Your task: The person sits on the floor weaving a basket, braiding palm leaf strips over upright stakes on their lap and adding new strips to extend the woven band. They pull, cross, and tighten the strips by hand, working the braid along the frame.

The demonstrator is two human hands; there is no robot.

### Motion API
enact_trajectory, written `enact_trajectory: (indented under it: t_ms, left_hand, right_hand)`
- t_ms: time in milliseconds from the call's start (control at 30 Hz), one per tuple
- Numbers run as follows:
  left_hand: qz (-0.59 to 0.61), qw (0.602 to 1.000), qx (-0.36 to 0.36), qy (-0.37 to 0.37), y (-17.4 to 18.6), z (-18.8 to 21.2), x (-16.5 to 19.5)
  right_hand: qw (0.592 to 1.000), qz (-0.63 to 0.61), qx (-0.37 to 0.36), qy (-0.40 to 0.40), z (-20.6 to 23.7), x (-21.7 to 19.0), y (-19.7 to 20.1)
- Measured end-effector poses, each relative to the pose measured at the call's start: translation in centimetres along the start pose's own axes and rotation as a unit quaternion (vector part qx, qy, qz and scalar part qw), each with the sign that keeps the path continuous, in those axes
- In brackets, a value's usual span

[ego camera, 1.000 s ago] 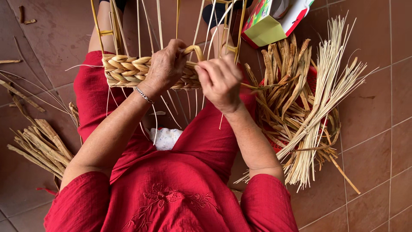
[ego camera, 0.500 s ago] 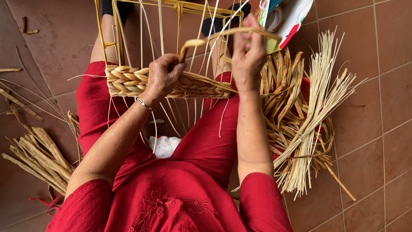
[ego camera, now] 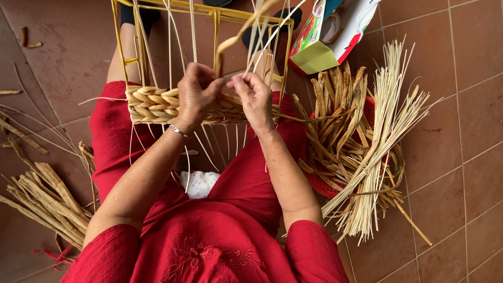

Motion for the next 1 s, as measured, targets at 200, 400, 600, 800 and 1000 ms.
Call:
enact_trajectory:
  t_ms: [200,400,600,800,1000]
  left_hand:
    - [-0.165,0.952,-0.129,-0.225,-3.4,1.7,2.2]
    - [-0.18,0.944,-0.139,-0.24,-2.6,2.4,3.0]
    - [-0.174,0.939,-0.173,-0.239,-1.1,3.7,3.3]
    - [-0.182,0.927,-0.209,-0.252,-0.5,3.8,2.9]
    - [-0.281,0.933,-0.141,-0.173,-1.8,0.8,0.5]
  right_hand:
    - [0.95,0.174,-0.039,0.256,2.0,-7.8,2.0]
    - [0.839,0.476,-0.04,0.262,0.6,-6.5,1.5]
    - [0.862,0.476,-0.057,0.164,1.0,-2.2,1.0]
    - [0.86,0.461,0.004,0.218,1.4,-1.5,0.7]
    - [0.84,0.477,0.008,0.259,4.3,-0.4,1.8]
Point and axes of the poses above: each hand's wrist, its own z-axis away from the middle knuckle, its own y-axis out of the back of the hand, x = y × z, the point moved 8 cm from there along -z, towards the middle knuckle, and after that the axes turned 6 degrees about z, right-handed, at the moved point
